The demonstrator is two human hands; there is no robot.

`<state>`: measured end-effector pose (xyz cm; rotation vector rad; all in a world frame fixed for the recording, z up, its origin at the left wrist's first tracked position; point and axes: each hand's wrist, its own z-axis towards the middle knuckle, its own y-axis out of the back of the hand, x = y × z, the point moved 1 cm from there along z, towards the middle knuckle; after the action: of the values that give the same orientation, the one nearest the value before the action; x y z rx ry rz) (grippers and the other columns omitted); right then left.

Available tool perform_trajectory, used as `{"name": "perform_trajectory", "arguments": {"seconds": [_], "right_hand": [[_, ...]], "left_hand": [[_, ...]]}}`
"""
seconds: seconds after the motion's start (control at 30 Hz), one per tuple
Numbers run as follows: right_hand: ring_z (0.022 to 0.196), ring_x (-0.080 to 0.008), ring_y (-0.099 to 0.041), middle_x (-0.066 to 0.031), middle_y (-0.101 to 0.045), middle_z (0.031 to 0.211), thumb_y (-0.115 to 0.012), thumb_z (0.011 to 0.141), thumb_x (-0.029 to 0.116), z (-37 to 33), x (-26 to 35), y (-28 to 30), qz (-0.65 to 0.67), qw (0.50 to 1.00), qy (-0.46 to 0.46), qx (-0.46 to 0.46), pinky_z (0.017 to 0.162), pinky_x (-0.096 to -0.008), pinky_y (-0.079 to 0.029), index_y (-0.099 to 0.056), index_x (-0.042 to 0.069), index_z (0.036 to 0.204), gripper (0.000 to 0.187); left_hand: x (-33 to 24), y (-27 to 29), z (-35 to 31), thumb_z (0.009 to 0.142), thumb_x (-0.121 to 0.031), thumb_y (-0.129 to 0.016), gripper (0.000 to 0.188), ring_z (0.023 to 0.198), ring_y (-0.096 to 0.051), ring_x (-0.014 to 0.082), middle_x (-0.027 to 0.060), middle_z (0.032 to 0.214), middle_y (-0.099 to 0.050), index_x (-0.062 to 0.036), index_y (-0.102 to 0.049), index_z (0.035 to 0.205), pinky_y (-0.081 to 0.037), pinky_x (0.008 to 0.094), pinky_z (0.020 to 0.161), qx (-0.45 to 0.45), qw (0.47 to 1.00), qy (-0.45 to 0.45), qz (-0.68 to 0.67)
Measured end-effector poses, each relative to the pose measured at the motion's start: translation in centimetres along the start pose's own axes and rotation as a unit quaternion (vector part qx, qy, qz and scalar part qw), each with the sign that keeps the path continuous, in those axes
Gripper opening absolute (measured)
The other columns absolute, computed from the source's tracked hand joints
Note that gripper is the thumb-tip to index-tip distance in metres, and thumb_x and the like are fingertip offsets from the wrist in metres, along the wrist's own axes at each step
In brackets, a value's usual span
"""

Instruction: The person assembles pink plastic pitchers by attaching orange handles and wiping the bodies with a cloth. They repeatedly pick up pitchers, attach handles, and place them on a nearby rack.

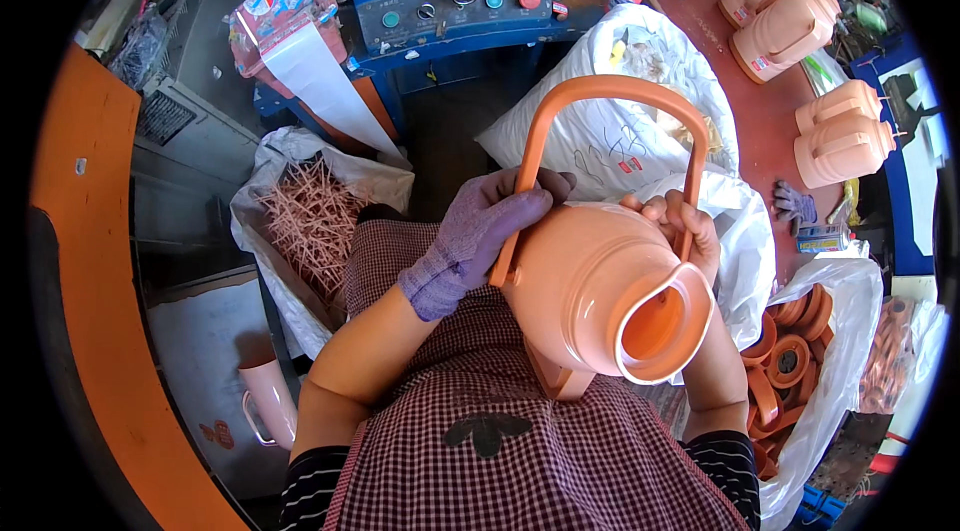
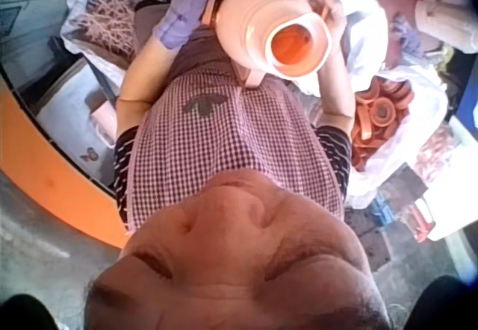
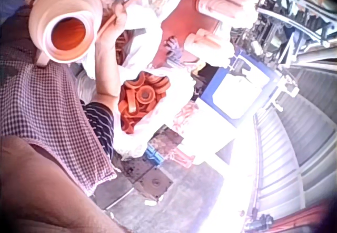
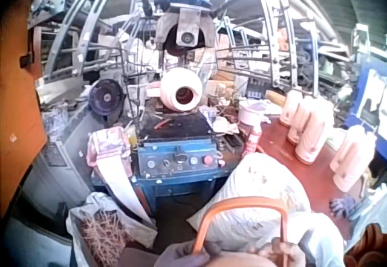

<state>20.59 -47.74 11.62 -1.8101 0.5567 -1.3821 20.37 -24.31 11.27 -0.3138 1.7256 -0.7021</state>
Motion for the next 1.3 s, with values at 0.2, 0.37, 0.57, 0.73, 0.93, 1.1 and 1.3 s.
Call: {"name": "perform_trajectory", "arguments": {"seconds": [0.2,0.37,0.57,0.73,0.93,1.1,1.3], "right_hand": [[0.107,-0.0314,-0.065,-0.0161,-0.071,0.1,-0.046,0.094,0.027,0.7,0.0,-1.6,-0.02,0.999,-0.006,-0.039,0.096,-0.0458,-0.05,-0.051,0.009,0.075,0.027],[0.094,-0.029,-0.066,-0.0223,-0.067,0.101,-0.047,0.096,0.04,1.9,-0.3,-1.4,-0.111,0.991,-0.047,-0.053,0.088,-0.0399,-0.052,-0.062,-0.004,0.096,0.047],[0.081,-0.0116,-0.059,-0.0051,-0.06,0.098,-0.063,0.096,0.027,1.0,3.4,-0.4,-0.414,0.894,0.037,0.167,0.072,-0.0228,-0.05,-0.055,0.003,0.109,0.029],[0.093,-0.0237,-0.066,-0.0134,-0.061,0.102,-0.071,0.088,0.03,-3.5,2.2,-2.3,-0.628,0.764,0.066,0.137,0.081,-0.0346,-0.053,-0.058,0.002,0.114,0.04],[0.073,-0.0183,-0.068,-0.0088,-0.069,0.081,-0.064,0.091,0.015,-1.4,8.7,2.2,-0.592,0.722,0.312,-0.175,0.072,-0.0318,-0.054,-0.063,0.002,0.101,0.016],[0.077,-0.0159,-0.067,-0.0119,-0.068,0.083,-0.058,0.095,0.013,4.5,19.7,5.6,-0.654,0.567,0.397,-0.305,0.065,-0.0301,-0.055,-0.056,-0.006,0.105,0.022],[0.077,-0.0251,-0.065,-0.015,-0.065,0.086,-0.057,0.093,0.013,16.9,31.0,15.1,-0.761,0.419,0.303,-0.392,0.059,-0.0404,-0.053,-0.054,-0.008,0.107,0.025]], "left_hand": [[-0.6,-1.0,0.0,0.098,-0.023,-0.048,0.032,0.078,-0.055,0.0093,0.007,0.089,-0.063,0.0053,-0.062,0.103,-0.046,0.025,0.073,-0.022,0.993,-0.021,0.115],[-0.4,0.4,0.1,0.101,-0.029,-0.048,0.037,0.088,-0.061,0.0153,0.0103,0.098,-0.064,0.0062,-0.059,0.107,-0.049,0.0297,0.083,-0.029,0.999,-0.014,0.006],[-5.7,1.0,-0.9,0.105,-0.038,-0.031,0.044,0.093,-0.058,0.0238,0.0112,0.095,-0.057,-0.0037,-0.052,0.086,-0.046,0.0389,0.092,-0.057,0.97,-0.225,0.078],[-7.8,-4.6,2.2,0.102,-0.042,-0.039,0.041,0.099,-0.053,0.0235,0.0072,0.101,-0.055,-0.0048,-0.053,0.09,-0.042,0.0428,0.098,0.003,0.966,-0.248,-0.064],[-7.7,-1.2,10.7,0.096,-0.019,-0.057,0.033,0.105,-0.057,0.0152,0.0089,0.119,-0.061,0.0027,-0.059,0.121,-0.043,0.0279,0.097,-0.155,0.915,-0.257,0.271],[-0.4,5.7,8.4,0.092,-0.011,-0.063,0.023,0.101,-0.06,0.0136,0.0059,0.111,-0.065,-0.0015,-0.065,0.113,-0.048,0.0257,0.09,-0.095,0.929,-0.114,0.339],[3.5,20.6,1.0,0.09,-0.015,-0.065,0.026,0.096,-0.061,0.0154,0.0075,0.108,-0.066,0.001,-0.065,0.111,-0.049,0.0286,0.086,-0.312,0.885,-0.053,0.342]]}}
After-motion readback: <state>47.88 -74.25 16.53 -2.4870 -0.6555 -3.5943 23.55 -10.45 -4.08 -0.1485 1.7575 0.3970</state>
